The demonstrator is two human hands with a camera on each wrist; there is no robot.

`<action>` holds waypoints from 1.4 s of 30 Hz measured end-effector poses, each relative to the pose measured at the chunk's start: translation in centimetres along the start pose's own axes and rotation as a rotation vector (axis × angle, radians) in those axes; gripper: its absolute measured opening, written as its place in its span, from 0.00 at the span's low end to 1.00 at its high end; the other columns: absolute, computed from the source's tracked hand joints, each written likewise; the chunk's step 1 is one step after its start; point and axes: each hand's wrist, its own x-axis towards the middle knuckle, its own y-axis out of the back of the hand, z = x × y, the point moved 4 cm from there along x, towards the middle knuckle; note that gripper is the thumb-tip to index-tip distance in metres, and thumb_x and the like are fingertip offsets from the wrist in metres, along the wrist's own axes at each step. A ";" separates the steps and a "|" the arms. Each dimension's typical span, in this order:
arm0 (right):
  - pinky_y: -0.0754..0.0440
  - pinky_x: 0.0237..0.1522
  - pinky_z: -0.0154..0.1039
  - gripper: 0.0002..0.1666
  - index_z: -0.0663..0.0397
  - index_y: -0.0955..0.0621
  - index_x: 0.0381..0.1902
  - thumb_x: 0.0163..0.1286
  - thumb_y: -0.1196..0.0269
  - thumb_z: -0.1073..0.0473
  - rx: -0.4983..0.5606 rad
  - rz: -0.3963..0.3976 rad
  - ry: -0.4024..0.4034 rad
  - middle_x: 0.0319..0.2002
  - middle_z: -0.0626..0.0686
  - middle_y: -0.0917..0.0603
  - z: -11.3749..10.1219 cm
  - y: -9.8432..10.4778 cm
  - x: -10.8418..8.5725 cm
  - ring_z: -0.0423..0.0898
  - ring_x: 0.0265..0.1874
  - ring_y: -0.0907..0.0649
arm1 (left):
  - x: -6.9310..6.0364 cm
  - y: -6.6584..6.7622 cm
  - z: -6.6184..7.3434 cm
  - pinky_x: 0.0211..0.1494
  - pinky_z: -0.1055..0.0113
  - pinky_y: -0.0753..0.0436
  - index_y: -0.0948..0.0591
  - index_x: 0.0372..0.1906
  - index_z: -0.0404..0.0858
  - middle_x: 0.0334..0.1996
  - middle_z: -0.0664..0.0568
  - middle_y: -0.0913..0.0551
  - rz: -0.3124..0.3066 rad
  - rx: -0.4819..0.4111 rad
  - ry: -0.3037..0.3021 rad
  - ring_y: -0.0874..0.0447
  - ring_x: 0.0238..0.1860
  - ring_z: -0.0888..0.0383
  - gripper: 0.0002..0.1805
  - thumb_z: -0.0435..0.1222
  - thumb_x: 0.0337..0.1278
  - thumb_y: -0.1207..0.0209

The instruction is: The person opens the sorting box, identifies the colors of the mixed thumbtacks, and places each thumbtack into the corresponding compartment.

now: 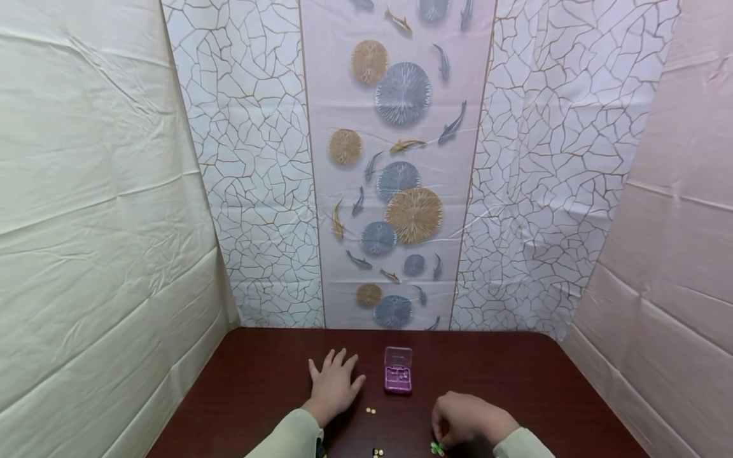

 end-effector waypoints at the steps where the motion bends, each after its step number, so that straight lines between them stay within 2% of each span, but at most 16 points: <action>1: 0.24 0.24 0.30 0.17 0.37 0.14 0.20 0.56 0.19 0.64 0.009 -0.006 -0.003 0.19 0.28 0.22 0.0 0.0 0.0 0.29 0.20 0.25 | 0.0 0.0 0.0 0.74 0.14 0.54 0.20 0.77 0.48 0.80 0.42 0.28 0.003 0.002 -0.002 0.38 0.82 0.34 0.31 0.57 0.79 0.38; 8: 0.22 0.26 0.32 0.17 0.37 0.14 0.21 0.59 0.22 0.65 0.046 -0.019 -0.032 0.20 0.31 0.21 0.3 0.3 0.1 0.31 0.20 0.24 | -0.1 0.0 0.1 0.74 0.14 0.53 0.20 0.77 0.48 0.80 0.42 0.28 0.003 0.005 -0.001 0.37 0.82 0.34 0.32 0.58 0.79 0.38; 18: 0.23 0.24 0.35 0.17 0.35 0.16 0.23 0.65 0.22 0.61 0.038 0.077 -0.079 0.21 0.32 0.21 1.3 1.7 0.6 0.32 0.20 0.24 | -0.1 -0.1 0.3 0.74 0.14 0.54 0.20 0.77 0.48 0.80 0.42 0.28 -0.004 -0.001 -0.001 0.38 0.82 0.33 0.31 0.58 0.79 0.39; 23: 0.21 0.25 0.36 0.16 0.35 0.15 0.24 0.67 0.22 0.60 0.030 0.125 -0.078 0.22 0.31 0.20 1.3 2.4 1.6 0.32 0.21 0.22 | -0.2 -0.3 0.4 0.74 0.14 0.54 0.20 0.77 0.48 0.80 0.42 0.28 -0.003 -0.006 0.001 0.37 0.82 0.33 0.32 0.58 0.79 0.38; 30: 0.21 0.25 0.39 0.17 0.35 0.15 0.24 0.68 0.22 0.59 -0.014 0.187 -0.165 0.23 0.32 0.20 1.3 3.2 3.0 0.34 0.21 0.22 | -0.2 -0.4 0.5 0.74 0.14 0.54 0.19 0.77 0.49 0.80 0.43 0.28 0.004 0.000 0.002 0.37 0.82 0.34 0.31 0.58 0.79 0.38; 42: 0.22 0.25 0.43 0.15 0.38 0.15 0.24 0.68 0.22 0.59 -0.062 0.264 -0.239 0.23 0.35 0.21 1.2 3.6 5.8 0.38 0.21 0.24 | -0.2 -0.6 0.3 0.73 0.13 0.53 0.19 0.76 0.49 0.80 0.43 0.27 0.013 0.003 -0.006 0.36 0.82 0.34 0.32 0.59 0.78 0.39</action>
